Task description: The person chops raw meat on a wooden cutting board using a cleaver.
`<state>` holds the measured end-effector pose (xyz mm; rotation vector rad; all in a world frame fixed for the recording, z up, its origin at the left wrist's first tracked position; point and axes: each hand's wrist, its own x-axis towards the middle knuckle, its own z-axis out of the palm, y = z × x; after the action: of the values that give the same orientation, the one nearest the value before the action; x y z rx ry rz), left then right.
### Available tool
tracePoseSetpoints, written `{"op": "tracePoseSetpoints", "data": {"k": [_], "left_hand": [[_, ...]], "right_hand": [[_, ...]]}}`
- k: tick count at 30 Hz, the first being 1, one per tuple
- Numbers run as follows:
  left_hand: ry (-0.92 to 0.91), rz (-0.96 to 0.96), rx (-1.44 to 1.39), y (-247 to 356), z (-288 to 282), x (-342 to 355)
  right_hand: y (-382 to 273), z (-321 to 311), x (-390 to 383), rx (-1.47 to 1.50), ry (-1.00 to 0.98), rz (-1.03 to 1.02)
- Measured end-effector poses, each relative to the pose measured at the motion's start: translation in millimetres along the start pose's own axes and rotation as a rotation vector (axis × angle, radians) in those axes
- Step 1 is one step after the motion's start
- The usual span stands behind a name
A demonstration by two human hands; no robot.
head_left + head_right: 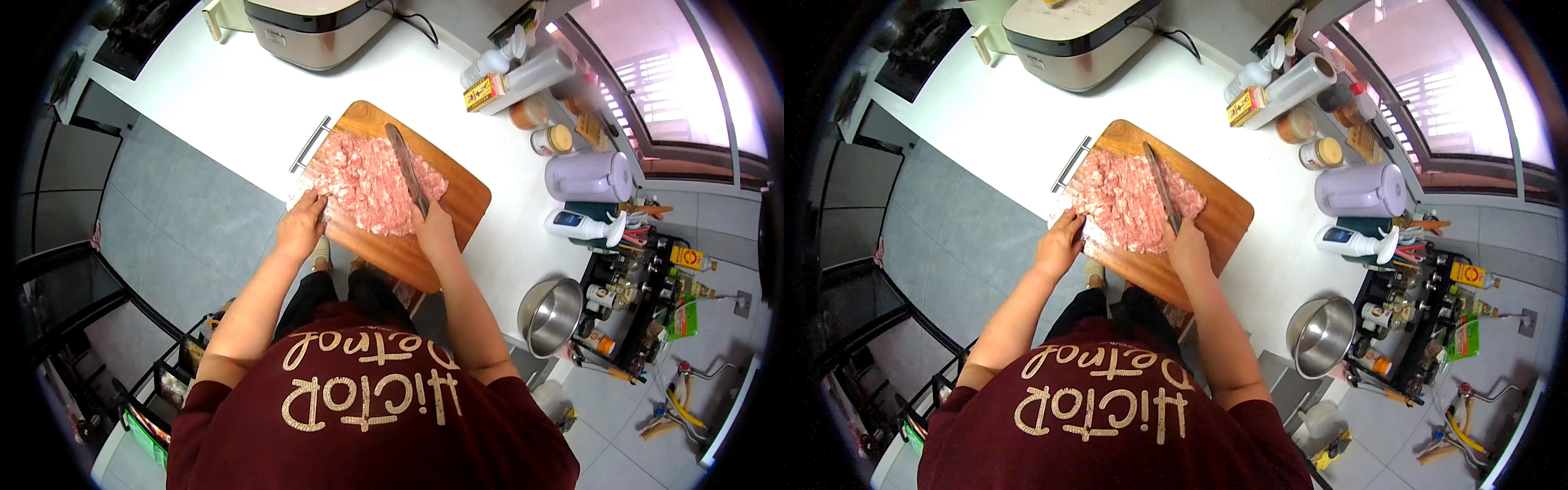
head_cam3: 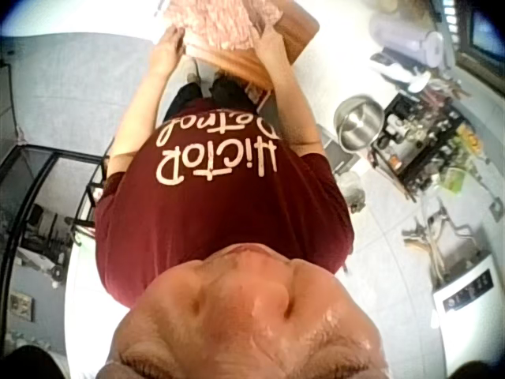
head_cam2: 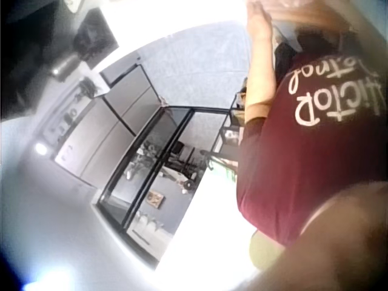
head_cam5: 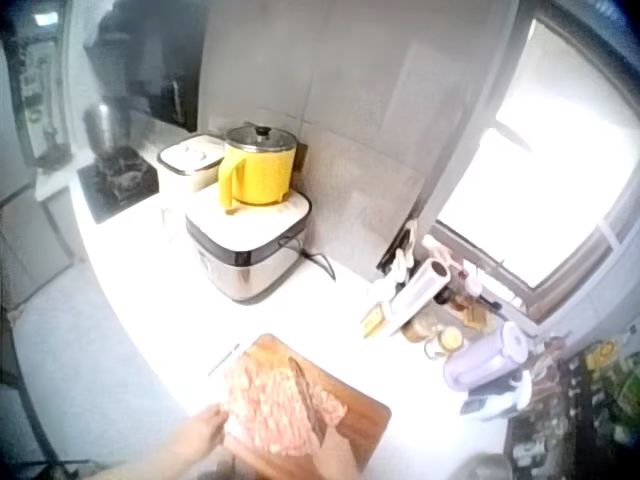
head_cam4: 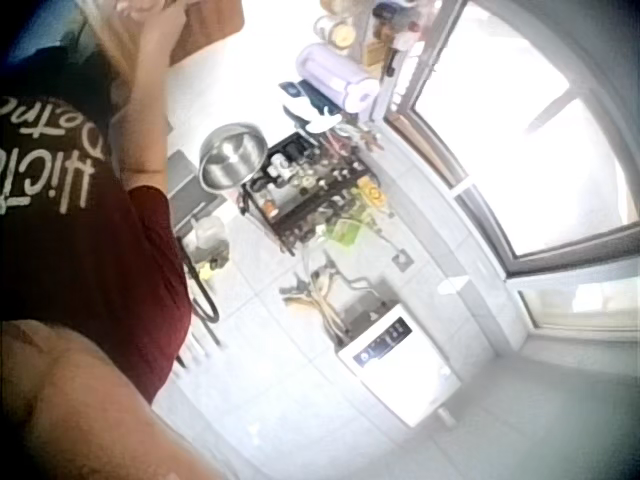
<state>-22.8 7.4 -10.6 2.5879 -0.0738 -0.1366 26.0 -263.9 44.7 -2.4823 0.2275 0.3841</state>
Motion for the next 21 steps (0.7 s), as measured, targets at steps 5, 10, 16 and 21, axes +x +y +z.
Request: {"op": "tracePoseSetpoints", "data": {"k": [5,10,16,21], "left_hand": [[0.019,-0.009,-0.009,-0.8,1.9,-0.4],[0.013,0.017,0.01,-0.8,-0.4,-0.6],[-0.007,-0.039,-0.028,5.4,-3.6,2.1],[0.051,0.005,-0.024,-3.5,-0.3,3.3]], "right_hand": [[-14.2,-9.7,-6.4,0.129,0.047,-0.046],[-19.9,-12.3,7.0,0.026,-0.003,-0.069],[2.2,10.8,-9.6,-0.01,-0.015,-0.028],[-28.2,-6.2,-16.1,0.125,0.027,-0.121]]}}
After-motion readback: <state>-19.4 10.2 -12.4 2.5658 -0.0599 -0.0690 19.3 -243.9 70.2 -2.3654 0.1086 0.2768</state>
